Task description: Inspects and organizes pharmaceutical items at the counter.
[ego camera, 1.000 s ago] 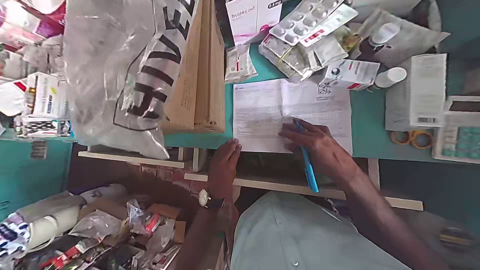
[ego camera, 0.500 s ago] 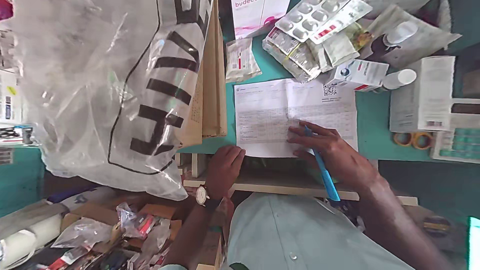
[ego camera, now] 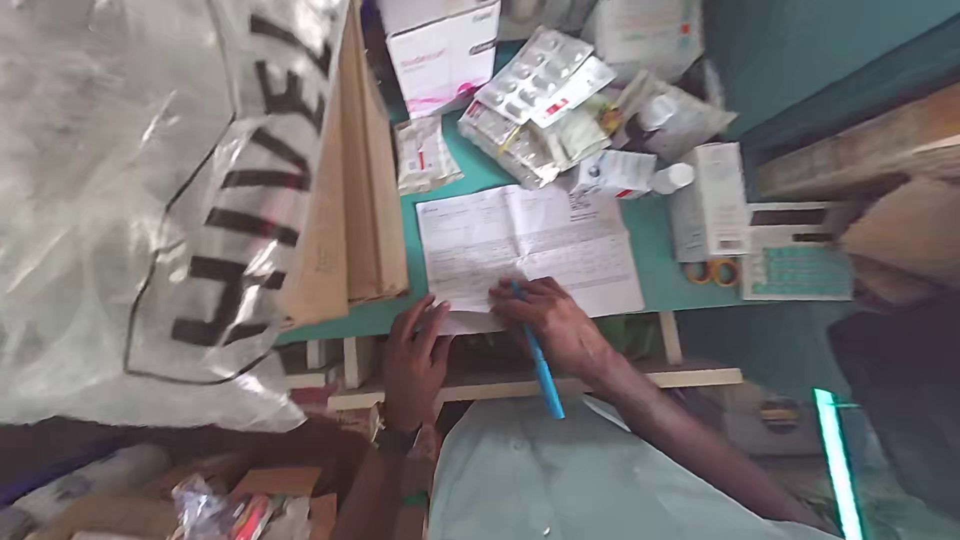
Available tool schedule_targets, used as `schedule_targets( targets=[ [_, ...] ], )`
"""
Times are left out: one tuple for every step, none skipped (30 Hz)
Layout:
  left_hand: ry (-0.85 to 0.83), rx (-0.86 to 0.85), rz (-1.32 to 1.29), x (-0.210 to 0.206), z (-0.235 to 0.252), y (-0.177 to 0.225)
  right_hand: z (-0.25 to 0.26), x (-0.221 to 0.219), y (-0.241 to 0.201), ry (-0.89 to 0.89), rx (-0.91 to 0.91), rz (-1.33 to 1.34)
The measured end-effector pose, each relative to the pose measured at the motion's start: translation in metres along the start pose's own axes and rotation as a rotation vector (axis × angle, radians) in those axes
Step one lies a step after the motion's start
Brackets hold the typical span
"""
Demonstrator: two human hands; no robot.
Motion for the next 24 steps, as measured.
schedule_targets(
  targets=[
    [-0.012, -0.017, 0.017, -0.003, -0.001, 0.0, 0.0, 0.001, 0.0, 0.005, -0.003, 0.008],
    [-0.015, -0.049, 0.048, -0.004, -0.003, 0.0, 0.001, 0.001, 0.0, 0.008, 0.004, 0.013],
    [-0.008, -0.079, 0.075, -0.005, -0.005, 0.0, 0.001, 0.0, -0.002, 0.008, 0.012, 0.015],
    [-0.004, -0.088, 0.082, -0.006, -0.007, -0.002, 0.002, -0.001, -0.003, 0.006, 0.019, 0.017],
    [0.001, -0.083, 0.08, -0.006, -0.009, -0.004, 0.001, -0.003, -0.004, 0.005, 0.022, 0.019],
    [0.008, -0.072, 0.069, -0.006, -0.011, -0.005, 0.001, -0.004, -0.005, 0.005, 0.028, 0.017],
    [0.014, -0.058, 0.057, -0.006, -0.012, -0.006, 0.001, -0.006, -0.005, -0.004, 0.035, 0.023],
    [0.015, -0.046, 0.044, -0.005, -0.013, -0.008, 0.002, -0.005, -0.003, -0.019, 0.044, 0.052],
    [0.012, -0.04, 0.042, -0.005, -0.013, -0.009, 0.004, -0.001, 0.0, -0.036, 0.048, 0.106],
    [0.008, -0.041, 0.049, -0.005, -0.013, -0.01, 0.007, 0.008, 0.003, -0.044, 0.039, 0.161],
    [0.004, -0.05, 0.066, -0.005, -0.013, -0.01, 0.012, 0.022, 0.008, -0.02, 0.028, 0.186],
    [-0.005, -0.056, 0.086, -0.006, -0.015, -0.009, 0.02, 0.041, 0.014, 0.027, 0.006, 0.159],
    [-0.005, -0.06, 0.095, -0.004, -0.016, -0.006, 0.03, 0.063, 0.022, 0.092, -0.018, 0.08],
    [0.0, -0.061, 0.089, -0.002, -0.017, -0.003, 0.043, 0.087, 0.029, 0.164, -0.044, -0.023],
    [0.014, -0.064, 0.073, 0.002, -0.018, 0.002, 0.058, 0.11, 0.035, 0.224, -0.074, -0.121],
    [0.045, -0.07, 0.05, 0.007, -0.018, 0.007, 0.077, 0.129, 0.045, 0.243, -0.114, -0.197],
    [0.086, -0.078, 0.016, 0.01, -0.016, 0.013, 0.099, 0.143, 0.058, 0.235, -0.164, -0.258],
    [0.127, -0.088, -0.029, 0.013, -0.013, 0.019, 0.121, 0.152, 0.072, 0.197, -0.223, -0.304],
    [0.159, -0.104, -0.087, 0.014, -0.007, 0.025, 0.14, 0.156, 0.086, 0.15, -0.292, -0.329],
    [0.173, -0.114, -0.149, 0.013, 0.002, 0.031, 0.153, 0.158, 0.097, 0.1, -0.353, -0.339],
    [0.171, -0.118, -0.215, 0.009, 0.013, 0.037, 0.163, 0.158, 0.105, 0.054, -0.392, -0.345],
    [0.17, -0.123, -0.284, 0.007, 0.027, 0.043, 0.17, 0.16, 0.109, 0.021, -0.415, -0.354],
    [0.176, -0.132, -0.343, 0.005, 0.042, 0.048, 0.172, 0.162, 0.111, -0.002, -0.435, -0.36],
    [0.19, -0.144, -0.395, 0.003, 0.056, 0.052, 0.172, 0.165, 0.11, -0.005, -0.446, -0.37]
  ],
)
Point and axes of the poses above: each hand's wrist, its own z-axis towards the middle knuckle, its own x-axis out of the back of the hand, y = z × x, the point moved 8 cm from there along z, towards the middle knuckle, and after that the axes turned 10 degrees about -y, right-handed, at the moved point
